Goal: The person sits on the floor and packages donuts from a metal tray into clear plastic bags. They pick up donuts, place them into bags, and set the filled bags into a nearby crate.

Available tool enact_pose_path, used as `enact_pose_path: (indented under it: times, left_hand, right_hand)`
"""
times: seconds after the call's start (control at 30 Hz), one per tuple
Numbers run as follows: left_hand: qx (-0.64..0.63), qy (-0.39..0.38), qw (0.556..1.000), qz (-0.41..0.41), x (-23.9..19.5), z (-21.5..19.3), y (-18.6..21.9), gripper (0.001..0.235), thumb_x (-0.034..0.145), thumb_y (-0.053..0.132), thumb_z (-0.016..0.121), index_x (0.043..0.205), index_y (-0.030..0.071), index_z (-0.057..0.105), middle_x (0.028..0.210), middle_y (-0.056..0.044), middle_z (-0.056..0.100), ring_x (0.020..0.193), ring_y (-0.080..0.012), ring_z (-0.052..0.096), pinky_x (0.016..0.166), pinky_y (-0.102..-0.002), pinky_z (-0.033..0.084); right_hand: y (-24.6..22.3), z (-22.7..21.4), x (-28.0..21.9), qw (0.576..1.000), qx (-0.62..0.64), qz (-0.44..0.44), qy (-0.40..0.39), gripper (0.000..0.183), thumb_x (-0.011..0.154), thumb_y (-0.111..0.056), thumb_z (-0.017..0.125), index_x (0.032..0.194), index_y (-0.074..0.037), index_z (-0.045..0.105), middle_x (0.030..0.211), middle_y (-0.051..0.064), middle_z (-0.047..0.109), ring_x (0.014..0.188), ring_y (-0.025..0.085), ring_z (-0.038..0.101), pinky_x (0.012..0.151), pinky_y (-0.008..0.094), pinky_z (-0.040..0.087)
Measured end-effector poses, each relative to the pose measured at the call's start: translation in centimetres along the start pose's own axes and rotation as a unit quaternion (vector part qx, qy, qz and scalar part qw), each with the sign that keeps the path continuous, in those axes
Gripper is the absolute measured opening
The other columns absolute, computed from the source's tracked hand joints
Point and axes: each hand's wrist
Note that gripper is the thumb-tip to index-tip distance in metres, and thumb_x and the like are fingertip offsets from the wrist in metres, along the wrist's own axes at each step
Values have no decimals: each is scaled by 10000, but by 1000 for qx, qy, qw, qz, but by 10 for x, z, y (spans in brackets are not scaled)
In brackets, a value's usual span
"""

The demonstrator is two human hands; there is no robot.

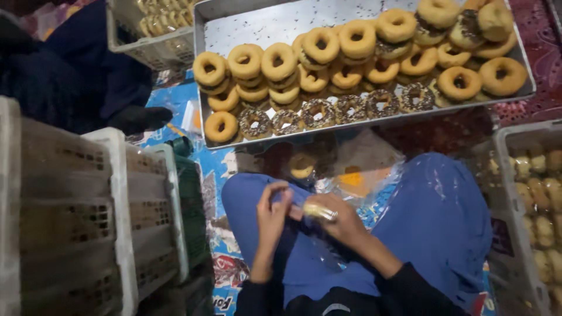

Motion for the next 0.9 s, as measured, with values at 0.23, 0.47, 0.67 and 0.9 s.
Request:
enact_pose_path:
  times: [0.23, 0.47, 0.67, 0.9]
  left_hand:
    - [650, -305, 653, 240, 127, 32, -34, 522, 907, 109, 707, 1407, 141, 558, 1175, -146, 635, 1113, -334, 637, 910, -445, 529]
    - [324, -279, 897, 112, 99, 38, 1, 723, 769, 345, 717, 1404, 63, 518, 1209, -153, 613, 1126, -343, 579, 969, -449, 472]
    - [-292, -335, 812, -379, 36, 97, -23, 690, 992, 599, 507, 1431, 68, 549, 1362, -148, 633, 1210, -296, 634, 1023, -463, 522]
    - [-286, -381, 757, -448, 8, 155, -68, 638, 991, 517, 570, 1444, 72, 504, 1304, -161, 666, 1154, -317, 686, 975, -496, 580]
  right_hand:
    - [24, -35, -8, 906, 344, 247, 24, 732, 758, -97, 861, 1387, -54, 489, 1268, 82, 633, 1166, 172, 614, 994, 333, 514]
    - [25, -63, -22, 943, 258, 194, 81, 665, 849, -145, 798, 1427, -49, 482, 1344, 86, 620, 1245, 176, 609, 1042, 336, 508]
    - [-3, -94, -20, 980, 120, 113, 116, 470, 958, -213, 700, 1391, -67, 590, 1355, 115, 652, 1274, 265, 610, 1082, 387, 469]
    - [-39, -151, -54, 979, -175, 53, 93, 989, 634, -531, 884, 1414, -40, 523, 1327, 225, 586, 1199, 423, 536, 993, 491, 392]
Point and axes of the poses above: each hand's wrist, its own x-axis towards the middle knuckle, its own z-axis out of the palm, y = z × x
